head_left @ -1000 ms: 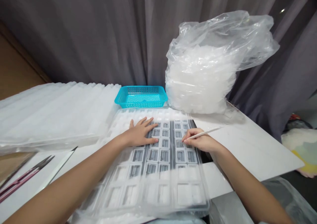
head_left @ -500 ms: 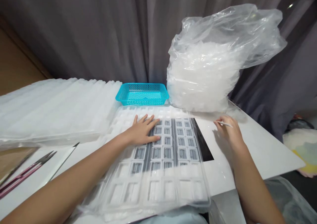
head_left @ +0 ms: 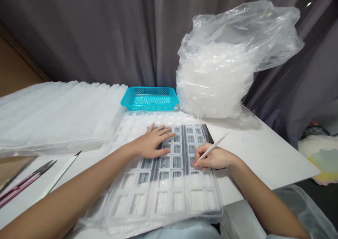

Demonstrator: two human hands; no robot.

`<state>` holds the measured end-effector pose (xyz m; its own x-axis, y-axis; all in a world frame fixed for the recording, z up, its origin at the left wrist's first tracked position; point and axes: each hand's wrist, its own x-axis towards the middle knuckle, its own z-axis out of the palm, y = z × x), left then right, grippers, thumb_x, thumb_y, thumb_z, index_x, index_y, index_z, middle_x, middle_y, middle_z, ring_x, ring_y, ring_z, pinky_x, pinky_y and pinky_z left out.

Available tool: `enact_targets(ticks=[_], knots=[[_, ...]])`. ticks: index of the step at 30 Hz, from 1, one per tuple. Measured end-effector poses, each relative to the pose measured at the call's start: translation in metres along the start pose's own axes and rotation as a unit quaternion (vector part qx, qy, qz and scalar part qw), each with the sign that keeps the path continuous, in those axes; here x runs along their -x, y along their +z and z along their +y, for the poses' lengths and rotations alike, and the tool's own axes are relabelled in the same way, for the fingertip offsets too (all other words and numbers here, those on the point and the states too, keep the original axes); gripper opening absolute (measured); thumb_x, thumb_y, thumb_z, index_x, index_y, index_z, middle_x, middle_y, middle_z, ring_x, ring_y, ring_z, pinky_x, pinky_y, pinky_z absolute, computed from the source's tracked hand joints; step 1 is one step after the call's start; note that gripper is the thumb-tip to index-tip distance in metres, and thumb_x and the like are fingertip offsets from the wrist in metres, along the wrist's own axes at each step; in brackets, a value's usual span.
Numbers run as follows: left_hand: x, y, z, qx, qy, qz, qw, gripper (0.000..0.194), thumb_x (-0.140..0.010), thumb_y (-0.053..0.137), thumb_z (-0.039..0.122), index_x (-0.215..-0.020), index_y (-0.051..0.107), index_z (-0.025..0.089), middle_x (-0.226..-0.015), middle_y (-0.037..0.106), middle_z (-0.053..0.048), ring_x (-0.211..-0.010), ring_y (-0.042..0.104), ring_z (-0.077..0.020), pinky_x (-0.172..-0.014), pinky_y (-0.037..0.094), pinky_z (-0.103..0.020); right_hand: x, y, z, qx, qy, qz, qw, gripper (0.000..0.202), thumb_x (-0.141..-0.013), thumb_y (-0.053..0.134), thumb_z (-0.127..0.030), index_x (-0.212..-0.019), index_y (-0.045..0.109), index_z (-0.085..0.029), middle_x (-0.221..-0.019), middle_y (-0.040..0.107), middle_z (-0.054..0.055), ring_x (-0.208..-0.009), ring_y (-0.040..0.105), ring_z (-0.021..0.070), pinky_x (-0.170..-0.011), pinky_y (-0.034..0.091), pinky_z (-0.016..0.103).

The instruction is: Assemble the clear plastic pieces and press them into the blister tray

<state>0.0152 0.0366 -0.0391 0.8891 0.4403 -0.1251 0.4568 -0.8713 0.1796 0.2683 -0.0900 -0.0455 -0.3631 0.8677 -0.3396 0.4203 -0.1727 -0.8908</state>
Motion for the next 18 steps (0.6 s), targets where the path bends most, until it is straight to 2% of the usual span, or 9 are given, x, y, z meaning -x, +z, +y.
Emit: enact_targets(ticks=[4,7,9,11,13,14,15,16,18], knots=[[0.003,-0.003,0.011,0.008,0.034,-0.044,0.998,0.093,-0.074,0.053,0.076,-0.147,0.016,0.032,-0.153,0.003,-0.013,-0.139,0.003,-0.0404,-0.107,0.001,-0.066,0.009,0.012,-0.011,0.093,-0.024,0.083,0.992,0.010,-0.074,0.060,-0.020,-0.065,0.057,-0.017,-0.066,0.063,0.000,-0.059,0.055,0.0116,-0.051,0.039,0.020],[0.003,-0.001,0.016,0.001,0.040,-0.064,0.997,0.107,-0.062,0.059,0.081,-0.147,0.012,0.035,-0.151,-0.009,-0.015,-0.137,-0.003,-0.0452,-0.103,-0.002,-0.070,0.017,0.022,-0.014,0.187,-0.088,0.180,0.962,0.013,-0.082,0.051,-0.021,-0.072,0.059,-0.018,-0.075,0.065,0.002,-0.067,0.059,0.0135,-0.059,0.041,0.022],[0.003,0.000,0.016,0.002,0.038,-0.067,0.997,0.110,-0.060,0.059,0.083,-0.147,0.011,0.036,-0.150,-0.011,-0.015,-0.136,-0.004,-0.0464,-0.102,-0.003,-0.071,0.021,0.020,-0.009,0.229,-0.127,0.274,0.925,0.017,-0.086,0.044,-0.023,-0.077,0.057,-0.018,-0.077,0.065,0.003,-0.068,0.059,0.0151,-0.063,0.042,0.024],[0.004,0.001,0.016,0.005,0.041,-0.068,0.997,0.111,-0.058,0.059,0.083,-0.147,0.011,0.037,-0.150,-0.012,-0.014,-0.136,-0.004,-0.0469,-0.102,-0.002,-0.071,0.028,0.007,0.000,0.258,-0.129,0.399,0.871,0.019,-0.088,0.039,-0.025,-0.080,0.055,-0.017,-0.079,0.064,0.006,-0.070,0.060,0.0175,-0.065,0.043,0.026],[0.004,0.000,0.015,0.007,0.040,-0.065,0.997,0.108,-0.060,0.057,0.084,-0.146,0.011,0.037,-0.151,-0.011,-0.013,-0.136,-0.003,-0.0463,-0.103,-0.002,-0.071,0.038,-0.012,0.009,0.290,-0.079,0.498,0.813,0.021,-0.088,0.039,-0.027,-0.078,0.054,-0.017,-0.078,0.064,0.009,-0.070,0.060,0.0204,-0.066,0.042,0.029],[0.004,0.000,0.015,0.007,0.037,-0.063,0.997,0.106,-0.062,0.056,0.084,-0.146,0.011,0.038,-0.151,-0.011,-0.012,-0.137,-0.003,-0.0457,-0.103,-0.002,-0.071,0.044,-0.020,0.013,0.309,-0.043,0.518,0.796,0.020,-0.087,0.040,-0.029,-0.076,0.053,-0.017,-0.076,0.063,0.010,-0.070,0.059,0.0217,-0.065,0.042,0.030],[0.004,0.000,0.015,0.006,0.032,-0.061,0.998,0.104,-0.063,0.054,0.084,-0.146,0.012,0.038,-0.151,-0.011,-0.012,-0.137,-0.003,-0.0450,-0.103,-0.002,-0.071,0.051,-0.025,0.016,0.323,-0.009,0.521,0.790,0.020,-0.086,0.043,-0.030,-0.073,0.053,-0.018,-0.073,0.062,0.010,-0.069,0.058,0.0226,-0.064,0.041,0.031],[0.004,0.000,0.015,0.004,0.027,-0.060,0.998,0.103,-0.064,0.052,0.085,-0.146,0.012,0.038,-0.151,-0.010,-0.012,-0.137,-0.003,-0.0445,-0.103,-0.002,-0.071,0.057,-0.026,0.018,0.320,0.016,0.505,0.802,0.019,-0.084,0.046,-0.030,-0.072,0.054,-0.018,-0.071,0.062,0.009,-0.068,0.058,0.0228,-0.063,0.041,0.031],[0.003,-0.001,0.016,0.000,0.019,-0.062,0.998,0.102,-0.064,0.050,0.086,-0.146,0.013,0.038,-0.151,-0.009,-0.012,-0.137,-0.003,-0.0439,-0.103,-0.001,-0.071,0.064,-0.016,0.016,0.240,0.021,0.429,0.871,0.018,-0.082,0.051,-0.031,-0.071,0.056,-0.018,-0.072,0.063,0.008,-0.069,0.060,0.0216,-0.063,0.043,0.031]])
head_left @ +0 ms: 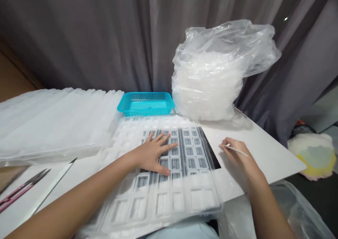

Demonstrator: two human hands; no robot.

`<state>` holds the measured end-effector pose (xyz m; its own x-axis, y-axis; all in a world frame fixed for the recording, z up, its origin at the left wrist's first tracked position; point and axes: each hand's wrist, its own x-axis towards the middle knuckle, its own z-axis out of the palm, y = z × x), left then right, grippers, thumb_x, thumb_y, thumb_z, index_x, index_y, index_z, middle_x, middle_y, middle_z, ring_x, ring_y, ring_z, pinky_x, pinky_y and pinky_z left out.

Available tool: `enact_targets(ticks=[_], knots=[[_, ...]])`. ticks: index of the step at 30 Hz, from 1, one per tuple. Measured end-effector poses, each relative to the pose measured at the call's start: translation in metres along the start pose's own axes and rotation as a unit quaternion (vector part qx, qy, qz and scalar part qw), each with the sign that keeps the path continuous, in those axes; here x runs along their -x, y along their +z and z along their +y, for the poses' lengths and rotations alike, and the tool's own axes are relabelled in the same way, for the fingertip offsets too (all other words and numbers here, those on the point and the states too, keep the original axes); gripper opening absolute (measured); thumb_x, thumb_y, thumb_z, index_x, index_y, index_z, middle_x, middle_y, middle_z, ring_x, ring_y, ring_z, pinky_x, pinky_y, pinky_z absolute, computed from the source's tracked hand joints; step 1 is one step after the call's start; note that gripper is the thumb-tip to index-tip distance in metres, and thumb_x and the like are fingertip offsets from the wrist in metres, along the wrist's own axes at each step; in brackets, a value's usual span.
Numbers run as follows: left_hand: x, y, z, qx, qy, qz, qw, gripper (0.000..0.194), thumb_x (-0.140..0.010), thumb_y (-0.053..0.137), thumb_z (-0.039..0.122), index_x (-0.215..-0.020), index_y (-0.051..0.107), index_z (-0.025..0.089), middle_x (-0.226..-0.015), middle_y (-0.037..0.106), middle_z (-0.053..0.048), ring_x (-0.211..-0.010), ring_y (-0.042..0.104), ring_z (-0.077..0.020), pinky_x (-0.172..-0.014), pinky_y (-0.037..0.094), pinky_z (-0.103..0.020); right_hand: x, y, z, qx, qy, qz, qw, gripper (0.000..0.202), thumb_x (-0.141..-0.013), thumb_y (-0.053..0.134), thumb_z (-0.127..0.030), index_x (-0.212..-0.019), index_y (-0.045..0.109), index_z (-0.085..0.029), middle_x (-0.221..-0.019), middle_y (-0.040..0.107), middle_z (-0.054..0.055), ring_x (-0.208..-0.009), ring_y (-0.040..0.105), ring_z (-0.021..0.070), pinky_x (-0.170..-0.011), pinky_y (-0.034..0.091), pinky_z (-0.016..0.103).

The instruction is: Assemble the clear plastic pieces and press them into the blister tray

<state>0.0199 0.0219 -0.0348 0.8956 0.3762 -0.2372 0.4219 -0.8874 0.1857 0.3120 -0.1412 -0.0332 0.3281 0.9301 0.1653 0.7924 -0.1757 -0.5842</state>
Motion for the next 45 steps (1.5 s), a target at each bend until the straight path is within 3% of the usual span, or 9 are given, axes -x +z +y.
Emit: enact_targets(ticks=[5,13,17,23,26,28,30,34,45], knots=[[-0.003,-0.001,0.002,-0.010,-0.007,-0.003,1.000,0.102,-0.064,0.049,0.086,-0.146,0.014,0.037,-0.151,-0.007,-0.013,-0.138,-0.001,-0.0431,-0.103,0.000,-0.070,0.034,0.027,-0.029,-0.303,0.013,-0.326,0.895,0.019,-0.075,0.065,-0.032,-0.069,0.057,-0.016,-0.097,0.069,0.008,-0.062,0.062,0.0138,-0.055,0.048,0.025],[-0.002,-0.002,0.004,-0.007,0.004,0.002,1.000,0.100,-0.066,0.051,0.084,-0.146,0.016,0.035,-0.152,-0.006,-0.013,-0.138,0.001,-0.0443,-0.104,0.000,-0.069,0.032,0.033,-0.030,-0.255,-0.024,-0.335,0.907,0.009,-0.074,0.065,-0.022,-0.068,0.063,-0.016,-0.084,0.072,0.006,-0.080,0.066,0.0181,-0.067,0.048,0.025],[-0.002,0.001,0.003,-0.007,0.008,0.008,1.000,0.103,-0.064,0.053,0.084,-0.146,0.015,0.035,-0.152,-0.006,-0.013,-0.137,0.001,-0.0449,-0.103,-0.001,-0.069,0.037,0.036,-0.036,-0.208,-0.032,-0.257,0.943,0.011,-0.080,0.058,-0.023,-0.071,0.062,-0.018,-0.087,0.072,0.004,-0.081,0.065,0.0185,-0.069,0.048,0.027],[-0.001,0.002,-0.001,0.002,0.014,0.000,1.000,0.106,-0.062,0.054,0.085,-0.147,0.012,0.036,-0.152,-0.007,-0.013,-0.137,-0.002,-0.0450,-0.102,-0.002,-0.071,0.024,0.023,0.000,-0.063,-0.009,0.163,0.985,0.016,-0.087,0.046,-0.026,-0.080,0.058,-0.018,-0.102,0.068,0.013,-0.092,0.063,0.0240,-0.085,0.045,0.036],[-0.001,0.002,0.000,0.004,0.008,0.003,1.000,0.102,-0.064,0.052,0.085,-0.146,0.015,0.036,-0.152,-0.005,-0.014,-0.138,-0.001,-0.0444,-0.102,-0.002,-0.071,0.019,0.012,0.008,-0.004,0.044,0.203,0.978,0.018,-0.084,0.051,-0.030,-0.075,0.059,-0.017,-0.117,0.060,0.020,-0.099,0.060,0.0286,-0.088,0.043,0.043],[-0.001,0.002,0.003,0.003,0.003,0.005,1.000,0.101,-0.065,0.051,0.084,-0.146,0.016,0.035,-0.152,-0.004,-0.015,-0.138,-0.001,-0.0433,-0.102,-0.002,-0.070,0.024,0.014,-0.006,-0.073,0.041,0.124,0.989,0.020,-0.082,0.054,-0.031,-0.069,0.059,-0.017,-0.119,0.060,0.018,-0.102,0.060,0.0281,-0.087,0.045,0.041],[0.000,0.001,0.006,0.002,0.006,0.010,1.000,0.101,-0.067,0.052,0.082,-0.147,0.017,0.031,-0.152,-0.004,-0.016,-0.139,0.000,-0.0414,-0.104,-0.002,-0.068,0.036,0.025,-0.029,-0.195,0.016,-0.062,0.979,0.018,-0.079,0.059,-0.032,-0.068,0.061,-0.018,-0.107,0.067,0.013,-0.092,0.064,0.0234,-0.078,0.050,0.034],[0.003,-0.002,0.013,0.010,0.061,0.010,0.998,0.102,-0.070,0.056,0.076,-0.147,0.018,0.022,-0.152,-0.001,-0.017,-0.140,0.002,-0.0380,-0.107,-0.007,-0.063,0.056,0.052,-0.071,-0.306,0.018,-0.407,0.861,0.022,-0.072,0.069,-0.036,-0.068,0.061,-0.016,-0.098,0.070,0.009,-0.056,0.059,0.0118,-0.043,0.045,0.021],[0.012,0.001,0.032,0.077,0.094,-0.060,0.991,0.134,-0.045,0.074,0.076,-0.149,0.010,0.020,-0.151,-0.006,-0.016,-0.136,-0.007,-0.0458,-0.104,-0.011,-0.066,0.054,0.059,-0.076,-0.251,0.005,-0.443,0.861,0.019,-0.071,0.067,-0.031,-0.064,0.058,-0.016,-0.075,0.070,0.003,-0.048,0.051,0.0078,-0.040,0.036,0.017]])
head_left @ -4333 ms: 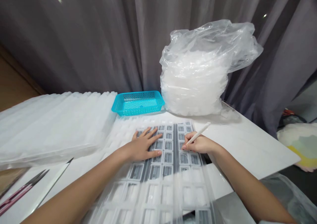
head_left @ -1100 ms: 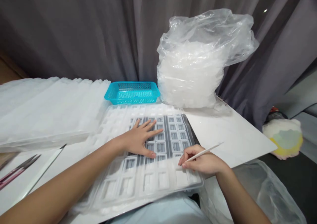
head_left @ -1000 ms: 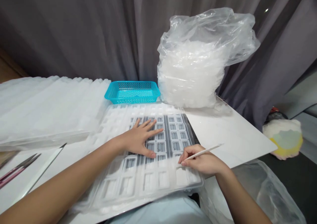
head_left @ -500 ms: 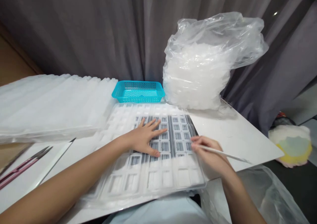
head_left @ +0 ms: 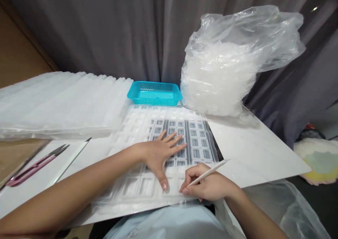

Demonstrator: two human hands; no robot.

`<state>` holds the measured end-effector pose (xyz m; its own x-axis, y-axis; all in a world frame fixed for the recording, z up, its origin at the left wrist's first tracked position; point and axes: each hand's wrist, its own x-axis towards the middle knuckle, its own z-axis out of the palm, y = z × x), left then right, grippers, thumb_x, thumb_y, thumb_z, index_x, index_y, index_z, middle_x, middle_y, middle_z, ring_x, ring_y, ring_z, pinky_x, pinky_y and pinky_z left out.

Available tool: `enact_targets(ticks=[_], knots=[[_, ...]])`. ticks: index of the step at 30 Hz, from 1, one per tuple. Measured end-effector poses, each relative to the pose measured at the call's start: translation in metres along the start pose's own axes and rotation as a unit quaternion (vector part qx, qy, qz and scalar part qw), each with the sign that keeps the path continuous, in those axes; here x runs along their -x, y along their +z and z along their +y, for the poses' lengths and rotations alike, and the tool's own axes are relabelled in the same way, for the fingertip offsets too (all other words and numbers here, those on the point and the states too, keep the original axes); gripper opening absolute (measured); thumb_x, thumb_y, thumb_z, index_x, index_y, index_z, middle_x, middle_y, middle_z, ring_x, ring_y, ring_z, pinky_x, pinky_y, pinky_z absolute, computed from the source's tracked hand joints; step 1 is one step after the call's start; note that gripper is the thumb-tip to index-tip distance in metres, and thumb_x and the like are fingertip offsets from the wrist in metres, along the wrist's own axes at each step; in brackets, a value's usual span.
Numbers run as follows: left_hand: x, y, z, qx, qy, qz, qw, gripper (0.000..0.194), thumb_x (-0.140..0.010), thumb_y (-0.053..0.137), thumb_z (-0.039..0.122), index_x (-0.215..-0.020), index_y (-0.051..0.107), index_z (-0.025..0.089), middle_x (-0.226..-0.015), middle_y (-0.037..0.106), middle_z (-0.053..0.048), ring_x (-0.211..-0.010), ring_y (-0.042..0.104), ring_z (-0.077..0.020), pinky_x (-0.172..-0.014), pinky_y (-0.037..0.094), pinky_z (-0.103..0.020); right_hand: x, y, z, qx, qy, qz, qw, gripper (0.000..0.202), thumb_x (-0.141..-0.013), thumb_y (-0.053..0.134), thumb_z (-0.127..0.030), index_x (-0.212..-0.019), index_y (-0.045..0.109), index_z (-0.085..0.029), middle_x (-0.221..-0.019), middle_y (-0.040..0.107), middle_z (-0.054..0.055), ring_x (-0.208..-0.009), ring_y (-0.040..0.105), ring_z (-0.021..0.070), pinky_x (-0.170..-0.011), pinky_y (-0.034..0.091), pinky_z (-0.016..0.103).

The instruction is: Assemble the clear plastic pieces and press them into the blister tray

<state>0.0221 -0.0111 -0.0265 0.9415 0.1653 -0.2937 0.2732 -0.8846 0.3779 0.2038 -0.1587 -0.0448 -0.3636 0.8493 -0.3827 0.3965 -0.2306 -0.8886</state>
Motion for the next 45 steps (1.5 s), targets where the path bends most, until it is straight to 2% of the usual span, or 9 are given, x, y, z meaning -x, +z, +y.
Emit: enact_targets(ticks=[21,24,27,29,31,33,35,37,45], knots=[[-0.002,0.009,0.006,-0.021,-0.006,-0.018,1.000,0.137,-0.044,0.076,0.072,-0.149,0.005,0.021,-0.150,-0.013,-0.014,-0.135,-0.014,-0.0450,-0.101,-0.015,-0.067,0.003,0.007,0.001,0.063,-0.051,0.023,0.996,0.013,-0.076,0.063,-0.024,-0.065,0.060,-0.017,-0.083,0.074,0.003,-0.077,0.067,0.0175,-0.062,0.047,0.022],[-0.003,0.008,0.010,-0.027,-0.019,-0.033,0.999,0.139,-0.043,0.076,0.072,-0.149,0.002,0.021,-0.149,-0.016,-0.013,-0.134,-0.017,-0.0445,-0.101,-0.016,-0.067,0.007,0.012,-0.002,0.126,-0.104,0.080,0.983,0.012,-0.081,0.056,-0.020,-0.071,0.063,-0.020,-0.083,0.073,0.002,-0.078,0.068,0.0173,-0.068,0.049,0.024],[-0.003,0.006,0.014,-0.031,-0.032,-0.051,0.998,0.142,-0.040,0.078,0.070,-0.149,0.001,0.021,-0.149,-0.017,-0.014,-0.133,-0.018,-0.0457,-0.099,-0.016,-0.069,0.016,0.003,0.000,0.172,-0.195,0.234,0.937,0.013,-0.084,0.051,-0.021,-0.080,0.063,-0.021,-0.089,0.073,0.007,-0.085,0.068,0.0211,-0.075,0.051,0.029],[-0.003,0.005,0.016,-0.031,-0.035,-0.053,0.997,0.144,-0.038,0.079,0.068,-0.149,0.001,0.020,-0.148,-0.016,-0.015,-0.133,-0.017,-0.0466,-0.099,-0.015,-0.070,0.023,-0.011,0.001,0.156,-0.185,0.378,0.894,0.012,-0.085,0.052,-0.024,-0.077,0.060,-0.021,-0.095,0.072,0.010,-0.091,0.068,0.0242,-0.079,0.052,0.032],[-0.003,0.004,0.015,-0.027,-0.033,-0.051,0.998,0.143,-0.039,0.080,0.068,-0.149,0.002,0.019,-0.149,-0.015,-0.015,-0.133,-0.016,-0.0472,-0.099,-0.014,-0.070,0.029,-0.021,0.000,0.102,-0.120,0.431,0.888,0.014,-0.083,0.056,-0.029,-0.071,0.058,-0.021,-0.096,0.073,0.011,-0.093,0.068,0.0262,-0.077,0.053,0.033],[-0.003,0.005,0.013,-0.020,-0.027,-0.047,0.998,0.142,-0.039,0.080,0.068,-0.149,0.004,0.019,-0.149,-0.014,-0.015,-0.133,-0.015,-0.0473,-0.100,-0.012,-0.070,0.030,-0.021,-0.002,0.035,-0.064,0.336,0.939,0.017,-0.079,0.062,-0.032,-0.068,0.059,-0.020,-0.098,0.072,0.012,-0.088,0.069,0.0259,-0.066,0.054,0.030],[-0.003,0.007,0.011,-0.015,-0.019,-0.037,0.999,0.140,-0.041,0.078,0.070,-0.149,0.005,0.020,-0.149,-0.013,-0.015,-0.133,-0.014,-0.0472,-0.100,-0.012,-0.070,0.026,-0.011,-0.004,-0.018,-0.024,0.171,0.985,0.016,-0.077,0.064,-0.031,-0.068,0.061,-0.018,-0.102,0.071,0.011,-0.069,0.069,0.0199,-0.050,0.051,0.025],[-0.002,0.008,0.010,-0.014,-0.012,-0.028,0.999,0.137,-0.043,0.076,0.072,-0.149,0.004,0.021,-0.150,-0.013,-0.015,-0.133,-0.015,-0.0470,-0.100,-0.013,-0.070,0.019,0.003,-0.005,-0.029,0.005,0.060,0.998,0.014,-0.075,0.064,-0.028,-0.069,0.062,-0.016,-0.101,0.070,0.008,-0.051,0.061,0.0111,-0.041,0.045,0.020],[0.000,0.012,0.021,-0.025,-0.012,-0.017,0.999,0.135,-0.050,0.068,0.078,-0.148,0.003,0.012,-0.149,-0.013,-0.017,-0.136,-0.013,-0.0439,-0.102,-0.014,-0.067,0.003,0.011,-0.006,0.027,-0.013,0.020,0.999,0.012,-0.072,0.064,-0.020,-0.063,0.059,-0.015,-0.078,0.072,0.003,-0.059,0.057,0.0091,-0.048,0.039,0.016]])
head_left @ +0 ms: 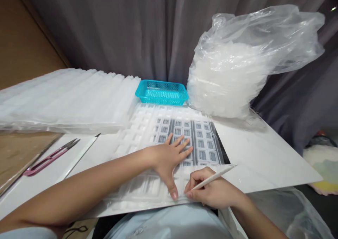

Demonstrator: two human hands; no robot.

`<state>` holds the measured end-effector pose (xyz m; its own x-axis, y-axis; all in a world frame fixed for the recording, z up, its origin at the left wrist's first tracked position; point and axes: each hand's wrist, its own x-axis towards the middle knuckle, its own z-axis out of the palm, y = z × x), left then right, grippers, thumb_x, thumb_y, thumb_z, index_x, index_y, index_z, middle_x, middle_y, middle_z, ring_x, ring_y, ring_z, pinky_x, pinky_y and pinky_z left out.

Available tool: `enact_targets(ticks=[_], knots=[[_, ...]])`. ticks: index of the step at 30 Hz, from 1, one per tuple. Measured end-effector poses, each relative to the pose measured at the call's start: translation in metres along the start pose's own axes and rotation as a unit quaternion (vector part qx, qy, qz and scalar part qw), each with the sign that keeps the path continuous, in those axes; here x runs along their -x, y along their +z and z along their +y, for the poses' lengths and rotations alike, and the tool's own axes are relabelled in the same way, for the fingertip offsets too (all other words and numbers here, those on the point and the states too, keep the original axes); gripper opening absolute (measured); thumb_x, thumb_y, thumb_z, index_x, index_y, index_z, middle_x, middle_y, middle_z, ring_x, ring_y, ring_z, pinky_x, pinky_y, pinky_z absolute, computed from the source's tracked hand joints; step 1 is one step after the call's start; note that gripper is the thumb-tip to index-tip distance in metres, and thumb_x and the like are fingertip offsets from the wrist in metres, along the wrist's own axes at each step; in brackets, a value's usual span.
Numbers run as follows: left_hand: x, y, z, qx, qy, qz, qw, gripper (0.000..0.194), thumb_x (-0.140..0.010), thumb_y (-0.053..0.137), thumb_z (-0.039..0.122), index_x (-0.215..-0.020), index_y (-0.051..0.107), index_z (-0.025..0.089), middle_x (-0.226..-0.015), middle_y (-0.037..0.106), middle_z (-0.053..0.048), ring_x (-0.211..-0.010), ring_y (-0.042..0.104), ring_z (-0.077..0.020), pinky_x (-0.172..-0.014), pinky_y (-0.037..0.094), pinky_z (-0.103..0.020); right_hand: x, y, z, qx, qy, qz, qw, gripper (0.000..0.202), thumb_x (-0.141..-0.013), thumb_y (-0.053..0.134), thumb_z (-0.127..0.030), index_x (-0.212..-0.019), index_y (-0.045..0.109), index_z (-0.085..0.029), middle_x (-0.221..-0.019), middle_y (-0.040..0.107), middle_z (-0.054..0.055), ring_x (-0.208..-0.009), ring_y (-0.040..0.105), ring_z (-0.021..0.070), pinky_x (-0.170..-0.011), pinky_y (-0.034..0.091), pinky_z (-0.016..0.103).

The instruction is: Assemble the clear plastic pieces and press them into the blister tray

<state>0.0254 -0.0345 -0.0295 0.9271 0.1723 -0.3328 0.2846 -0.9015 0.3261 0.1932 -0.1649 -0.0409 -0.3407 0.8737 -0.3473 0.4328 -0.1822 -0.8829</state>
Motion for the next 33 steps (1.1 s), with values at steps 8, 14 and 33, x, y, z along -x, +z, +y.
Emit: enact_targets(ticks=[8,14,33], knots=[[-0.001,0.002,0.006,-0.002,0.010,0.004,1.000,0.137,-0.050,0.067,0.078,-0.148,0.002,0.008,-0.149,-0.010,-0.017,-0.137,-0.009,-0.0429,-0.103,-0.016,-0.065,0.001,-0.003,0.006,0.027,-0.001,0.001,1.000,0.015,-0.076,0.063,-0.025,-0.065,0.058,-0.016,-0.079,0.071,0.003,-0.057,0.058,0.0103,-0.049,0.040,0.019],[-0.003,0.003,0.011,-0.013,-0.016,-0.018,1.000,0.140,-0.047,0.073,0.073,-0.148,-0.001,0.009,-0.148,-0.014,-0.016,-0.136,-0.013,-0.0430,-0.101,-0.013,-0.069,0.005,0.009,0.006,0.196,-0.180,0.156,0.951,0.017,-0.087,0.046,-0.017,-0.080,0.062,-0.018,-0.082,0.071,0.005,-0.075,0.067,0.0160,-0.066,0.049,0.023],[0.017,-0.047,-0.150,-0.077,-0.417,0.154,0.893,0.058,-0.091,0.038,0.057,-0.143,0.034,0.029,-0.145,0.033,-0.015,-0.131,0.030,-0.0402,-0.102,0.030,-0.052,-0.044,-0.106,0.046,0.239,-0.066,0.259,0.934,0.019,-0.089,0.040,-0.038,-0.082,0.046,-0.022,-0.073,0.060,0.001,-0.068,0.057,0.0185,-0.062,0.041,0.027]])
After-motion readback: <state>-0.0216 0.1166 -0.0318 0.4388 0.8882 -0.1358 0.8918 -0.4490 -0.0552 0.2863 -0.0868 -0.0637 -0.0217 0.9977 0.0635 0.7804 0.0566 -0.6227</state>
